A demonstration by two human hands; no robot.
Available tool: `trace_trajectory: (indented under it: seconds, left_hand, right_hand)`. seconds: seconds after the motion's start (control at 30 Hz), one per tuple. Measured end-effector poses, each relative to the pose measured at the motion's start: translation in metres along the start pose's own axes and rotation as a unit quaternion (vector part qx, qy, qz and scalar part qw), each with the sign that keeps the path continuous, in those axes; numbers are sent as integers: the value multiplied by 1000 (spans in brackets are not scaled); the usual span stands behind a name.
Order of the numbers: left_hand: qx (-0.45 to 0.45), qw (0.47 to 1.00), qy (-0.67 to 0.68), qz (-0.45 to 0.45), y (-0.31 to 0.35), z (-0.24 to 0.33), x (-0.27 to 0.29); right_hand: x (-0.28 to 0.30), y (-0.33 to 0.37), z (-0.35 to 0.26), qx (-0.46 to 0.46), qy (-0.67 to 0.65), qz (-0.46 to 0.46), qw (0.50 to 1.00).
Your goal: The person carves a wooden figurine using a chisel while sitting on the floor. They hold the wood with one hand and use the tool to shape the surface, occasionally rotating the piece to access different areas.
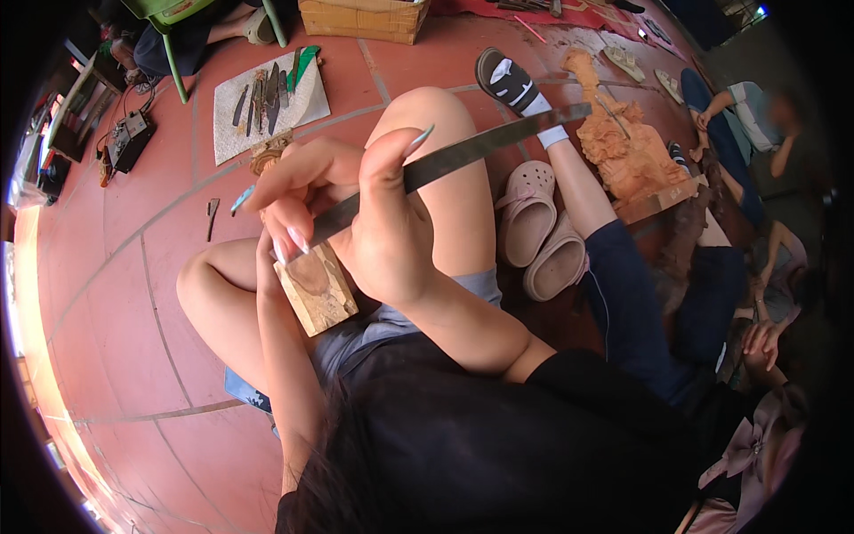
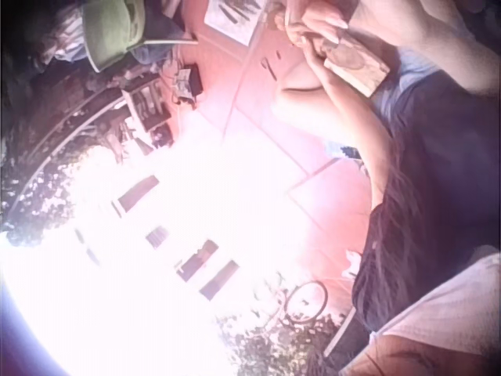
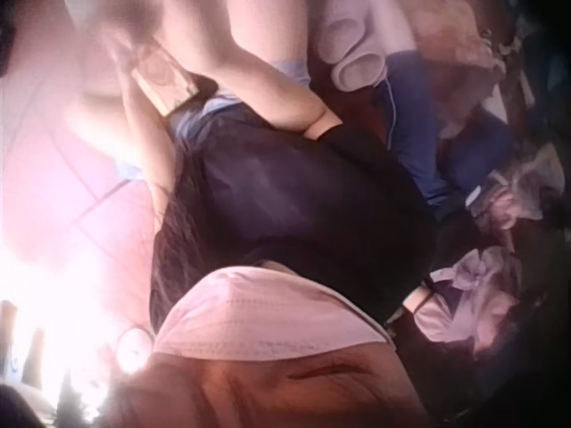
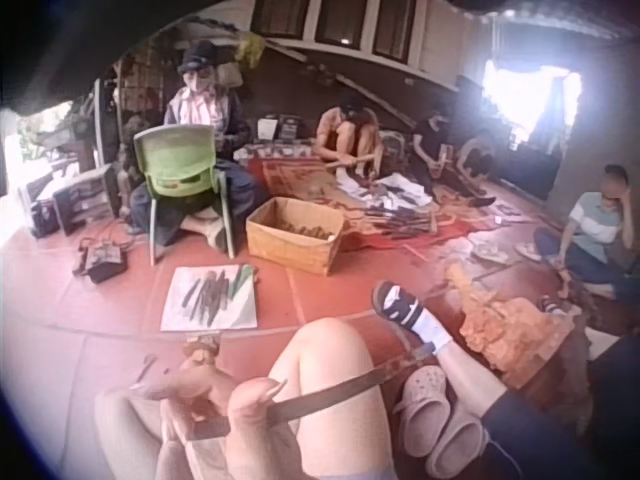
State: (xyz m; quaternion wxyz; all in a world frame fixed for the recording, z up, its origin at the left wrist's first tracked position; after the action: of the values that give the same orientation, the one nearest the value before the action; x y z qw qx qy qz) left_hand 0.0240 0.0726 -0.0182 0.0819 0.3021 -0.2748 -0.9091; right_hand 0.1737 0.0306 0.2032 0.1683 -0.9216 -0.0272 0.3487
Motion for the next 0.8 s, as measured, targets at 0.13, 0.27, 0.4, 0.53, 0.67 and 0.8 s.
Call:
trace_trajectory:
  seconds: [0.13, 0.27, 0.4, 0.53, 0.67, 0.8]
  left_hand:
    - [37, 999, -21, -2, -16, 4, 20]
    - [65, 997, 13, 40, -25, 3, 20]
    - [85, 995, 13, -47, -33, 3, 13]
    - [87, 994, 37, -52, -31, 3, 4]
    - [98, 995, 11, -2, -37, 1, 12]
    - [105, 993, 36, 25, -40, 1, 14]
  right_hand:
    - [70, -35, 11, 127, 233, 85, 961]
    - [128, -46, 43, -9, 268, 138, 953]
    - [143, -56, 70, -2, 234, 62, 970]
    - [133, -56, 97, -31, 253, 27, 967]
    - [126, -48, 119, -143, 236, 66, 959]
    - [116, -47, 124, -127, 275, 41, 952]
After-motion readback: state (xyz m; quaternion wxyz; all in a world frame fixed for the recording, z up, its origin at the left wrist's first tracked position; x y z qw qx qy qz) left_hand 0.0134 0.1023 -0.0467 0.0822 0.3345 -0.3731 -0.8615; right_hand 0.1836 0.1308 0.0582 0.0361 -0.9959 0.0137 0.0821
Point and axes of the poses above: each hand's wrist, its own y-axis away from the middle knuckle, its own x-axis out of the back of the hand, z = x × y, the point moved 6 cm from there along -y, towards the middle knuckle, and after that the axes turned 14 degrees about z, right-handed, at the moved point
